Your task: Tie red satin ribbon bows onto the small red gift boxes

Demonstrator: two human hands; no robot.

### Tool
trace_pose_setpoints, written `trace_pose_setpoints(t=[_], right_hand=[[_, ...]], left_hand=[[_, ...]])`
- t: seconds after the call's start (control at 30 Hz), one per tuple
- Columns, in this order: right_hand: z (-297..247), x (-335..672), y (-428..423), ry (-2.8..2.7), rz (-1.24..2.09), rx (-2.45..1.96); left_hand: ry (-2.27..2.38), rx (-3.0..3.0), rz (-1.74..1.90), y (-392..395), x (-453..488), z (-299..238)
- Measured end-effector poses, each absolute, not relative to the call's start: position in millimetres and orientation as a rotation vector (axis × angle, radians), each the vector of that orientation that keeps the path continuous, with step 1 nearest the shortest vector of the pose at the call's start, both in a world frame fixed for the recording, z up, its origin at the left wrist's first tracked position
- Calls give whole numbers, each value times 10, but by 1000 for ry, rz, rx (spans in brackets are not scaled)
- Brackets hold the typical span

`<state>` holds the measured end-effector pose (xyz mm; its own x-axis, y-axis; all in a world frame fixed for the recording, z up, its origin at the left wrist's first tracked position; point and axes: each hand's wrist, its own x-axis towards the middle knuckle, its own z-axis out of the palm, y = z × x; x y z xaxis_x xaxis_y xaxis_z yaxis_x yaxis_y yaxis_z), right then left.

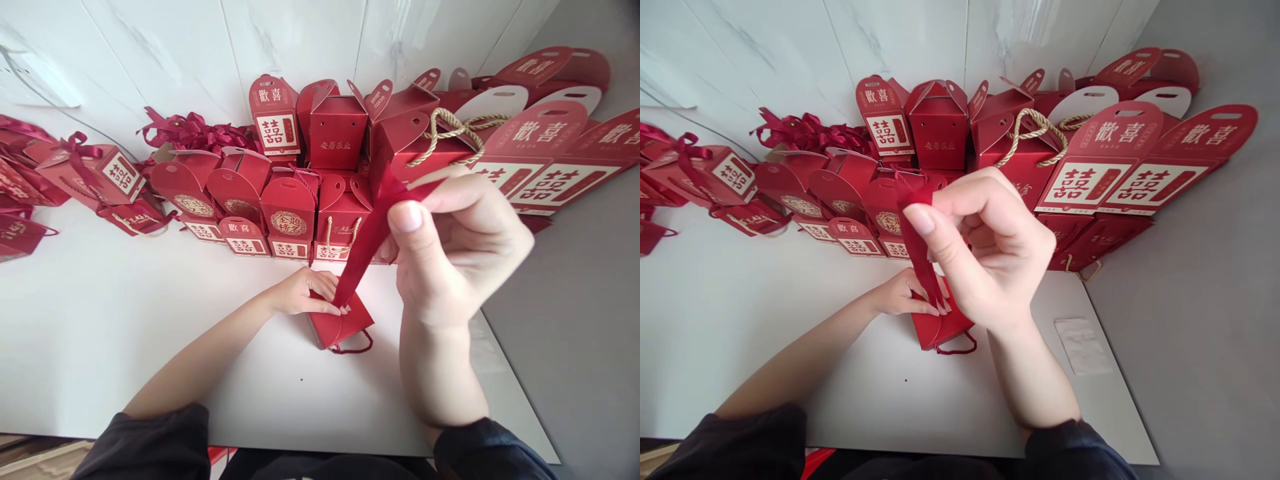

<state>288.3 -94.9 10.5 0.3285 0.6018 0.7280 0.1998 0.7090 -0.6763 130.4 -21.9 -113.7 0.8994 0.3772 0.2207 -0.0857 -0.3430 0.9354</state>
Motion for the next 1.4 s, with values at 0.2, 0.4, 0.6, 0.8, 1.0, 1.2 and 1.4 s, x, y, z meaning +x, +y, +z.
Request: trace_pose_setpoints(t=[0.2,0.4,0.6,0.8,1.0,1.2,1.4], right_hand=[[-136,3067,-589,-1411,571,-833],[-374,3367,-857,-1880,682,-1446],[-806,3445,-1102,-1909,853,-1412],[-1092,3266,-1189,-1663,1056,-1167],[-1286,3017,-1199,-1421,1018,-1041],[-1347,2986,-1234,-1145,879,-1108],[-1291,3064,-1289,-858,902,-1022]], left_hand=[[228,1865,478,-235,1312,-1117],[267,1882,486,-236,1303,-1154],[247,1892,509,-224,1307,-1188],[290,1978,498,-220,1295,-1199],[260,2004,475,-197,1282,-1196],[212,1949,509,-202,1321,-1187],[274,1962,484,-219,1322,-1155]])
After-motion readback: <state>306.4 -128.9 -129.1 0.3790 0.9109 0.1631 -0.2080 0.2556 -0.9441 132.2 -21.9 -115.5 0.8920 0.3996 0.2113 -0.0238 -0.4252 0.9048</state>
